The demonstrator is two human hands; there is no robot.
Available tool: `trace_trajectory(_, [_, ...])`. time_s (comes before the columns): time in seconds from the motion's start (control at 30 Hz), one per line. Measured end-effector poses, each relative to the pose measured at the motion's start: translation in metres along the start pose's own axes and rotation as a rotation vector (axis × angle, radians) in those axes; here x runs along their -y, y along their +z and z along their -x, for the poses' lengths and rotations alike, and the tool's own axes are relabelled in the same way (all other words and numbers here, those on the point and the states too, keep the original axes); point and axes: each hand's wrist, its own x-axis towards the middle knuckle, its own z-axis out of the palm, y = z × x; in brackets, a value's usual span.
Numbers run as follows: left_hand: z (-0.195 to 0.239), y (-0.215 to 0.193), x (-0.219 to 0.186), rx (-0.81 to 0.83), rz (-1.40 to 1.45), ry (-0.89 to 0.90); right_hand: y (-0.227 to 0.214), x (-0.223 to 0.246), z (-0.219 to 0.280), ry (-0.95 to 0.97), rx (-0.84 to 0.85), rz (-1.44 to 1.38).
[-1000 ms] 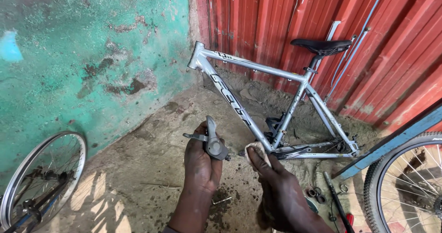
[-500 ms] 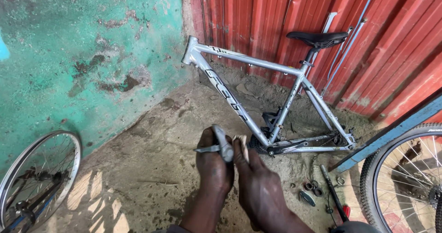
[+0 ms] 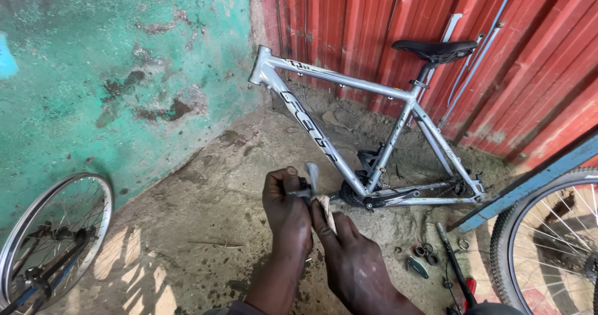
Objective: The person cleans a bicycle derailleur with a rag and then uses a screwdriver to adjust the mechanism. They also handle a bicycle cable, threading it through the derailleur and manipulating it with their hands.
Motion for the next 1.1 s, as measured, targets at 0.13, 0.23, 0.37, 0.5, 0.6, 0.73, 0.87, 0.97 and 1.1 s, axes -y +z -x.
trace_trajectory(0.13, [0.009,0.006,-0.003,0.114,0.052,0.080,-0.008,0.005,-0.001,0.026,-0.031,-0.047])
trace_trajectory(0.23, [0.012,0.008,-0.012,0.147,-0.066,0.140,-0.010,0.009,-0.001,0.028,-0.093,-0.819])
trace_trajectory(0.37, [0.016,0.016,-0.022,0.147,0.013,0.091,-0.034,0.010,-0.003,0.084,-0.001,-0.887])
trace_trajectory(0.5, [0.016,0.012,-0.028,0.144,0.010,0.100,-0.044,0.009,-0.001,0.016,0.039,-0.945])
trace_trajectory(0.6, [0.007,0.008,-0.037,0.150,-0.012,0.166,-0.043,0.009,0.000,-0.087,0.021,-0.852])
trace_trajectory(0.73, [0.007,0.007,-0.048,0.229,-0.130,0.298,-0.030,-0.003,0.002,-0.037,-0.217,-0.885])
trace_trajectory(0.87, [0.013,0.010,-0.053,0.277,-0.273,0.416,-0.021,-0.024,-0.003,0.121,-0.263,-0.760])
trace_trajectory(0.97, [0.022,0.015,-0.057,0.347,-0.366,0.345,-0.018,-0.033,-0.008,0.121,-0.305,-0.552])
trace_trajectory(1.1, [0.032,0.022,-0.064,0.383,-0.504,0.315,-0.029,-0.030,-0.013,0.162,-0.215,-0.616])
